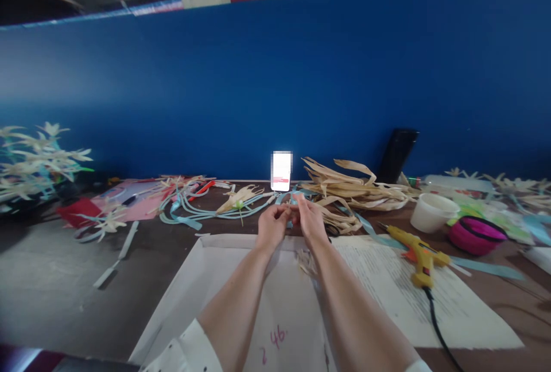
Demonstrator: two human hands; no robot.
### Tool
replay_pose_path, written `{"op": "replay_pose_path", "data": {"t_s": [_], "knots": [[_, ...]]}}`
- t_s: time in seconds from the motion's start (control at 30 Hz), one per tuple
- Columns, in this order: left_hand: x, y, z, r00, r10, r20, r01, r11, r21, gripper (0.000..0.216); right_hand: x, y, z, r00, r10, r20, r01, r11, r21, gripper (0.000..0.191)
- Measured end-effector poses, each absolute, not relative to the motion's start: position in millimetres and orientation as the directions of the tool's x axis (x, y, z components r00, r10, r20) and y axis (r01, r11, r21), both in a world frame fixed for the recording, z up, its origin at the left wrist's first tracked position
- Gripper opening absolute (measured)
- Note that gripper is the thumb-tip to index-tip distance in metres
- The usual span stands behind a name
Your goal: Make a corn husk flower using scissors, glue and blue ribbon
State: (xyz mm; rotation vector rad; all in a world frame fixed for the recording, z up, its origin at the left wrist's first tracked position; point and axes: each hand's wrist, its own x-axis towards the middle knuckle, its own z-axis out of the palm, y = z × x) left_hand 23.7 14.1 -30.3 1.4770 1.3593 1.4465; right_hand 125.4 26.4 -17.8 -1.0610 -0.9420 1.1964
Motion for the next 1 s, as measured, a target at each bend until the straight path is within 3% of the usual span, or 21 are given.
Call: {"op": "replay_pose_path", "data": {"t_s": [0.13,0.3,0.57,0.73,1.0], "knots": [[24.1,15.4,-33.2,-0.162,0.94,0.299,0.275,-0.248,0.929,0.013,126.2,28.7,-20.3,0.137,0.99,0.04,-0.291,0.079,-0.953,0.037],[23.3,13.3,-29.4,-0.145,0.942,0.303,0.302,-0.25,0.92,0.015,126.9,28.7,-22.0,0.087,0.994,0.071,-0.265,0.092,-0.96,0.035],[20.7,17.1,-29.5,-0.007,0.978,0.209,0.106,-0.207,0.973,0.034,129.0,25.5,-16.2,0.112,0.994,0.0,-0.421,0.047,-0.906,0.031],[19.5,18.2,-30.3,0.056,0.995,0.085,-0.034,-0.083,0.996,0.036,130.5,25.0,-15.5,0.07,0.998,0.003,-0.452,0.034,-0.892,0.028],[17.6,21.4,-32.4,0.057,0.991,0.122,0.036,-0.125,0.992,0.035,129.2,23.5,-14.2,0.061,0.998,-0.002,-0.393,0.022,-0.919,0.031]]}}
